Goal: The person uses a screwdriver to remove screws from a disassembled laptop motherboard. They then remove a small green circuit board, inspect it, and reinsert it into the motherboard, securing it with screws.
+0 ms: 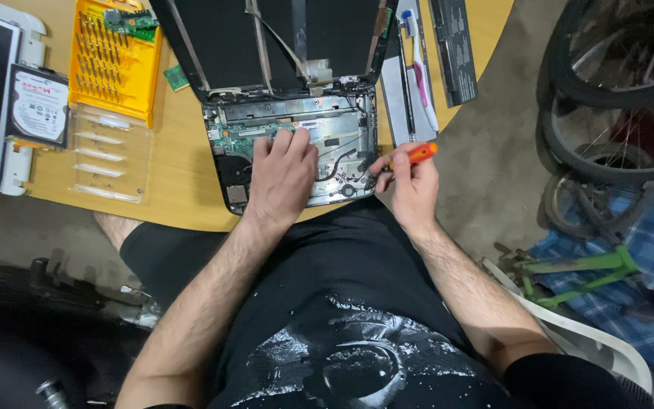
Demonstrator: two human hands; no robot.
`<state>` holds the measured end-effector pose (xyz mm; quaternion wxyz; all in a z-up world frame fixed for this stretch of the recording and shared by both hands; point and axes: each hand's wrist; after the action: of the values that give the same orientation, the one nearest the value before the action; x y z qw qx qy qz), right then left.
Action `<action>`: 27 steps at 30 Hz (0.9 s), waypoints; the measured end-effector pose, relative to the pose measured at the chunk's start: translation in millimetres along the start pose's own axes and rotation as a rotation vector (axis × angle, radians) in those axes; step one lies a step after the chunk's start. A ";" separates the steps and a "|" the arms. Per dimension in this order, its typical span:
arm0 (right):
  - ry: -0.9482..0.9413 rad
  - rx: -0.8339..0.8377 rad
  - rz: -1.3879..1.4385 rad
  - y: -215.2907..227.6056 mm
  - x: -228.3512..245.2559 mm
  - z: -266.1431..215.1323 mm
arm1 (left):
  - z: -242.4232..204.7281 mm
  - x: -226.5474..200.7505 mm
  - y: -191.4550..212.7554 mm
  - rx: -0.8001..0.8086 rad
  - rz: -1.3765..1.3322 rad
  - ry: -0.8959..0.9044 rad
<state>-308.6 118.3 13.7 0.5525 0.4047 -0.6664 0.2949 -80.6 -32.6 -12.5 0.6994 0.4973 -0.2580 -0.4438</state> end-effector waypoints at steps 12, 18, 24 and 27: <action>0.079 -0.056 -0.670 -4.0 1.5 34.6 | 13.3 -4.2 56.7 0.044 -0.063 0.009; 0.059 -0.009 -0.675 0.1 -0.1 37.5 | 5.9 -1.3 44.9 0.039 -0.072 0.019; 0.057 -0.003 -0.677 0.6 0.9 40.5 | -2.5 -0.2 38.7 0.058 -0.097 0.016; 0.031 -0.003 -0.666 -0.7 3.8 40.8 | -4.7 0.4 38.7 0.084 -0.114 0.032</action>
<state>-328.5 82.8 8.6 0.6292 0.5950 -0.4893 0.1032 -62.5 -26.5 21.4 0.6555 0.5472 -0.2364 -0.4637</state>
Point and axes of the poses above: each hand's wrist, its own z-axis towards the middle knuckle, its own y-axis out of the back of the hand, x = y × z, and after that the axes turned 5 degrees about -y, right-handed
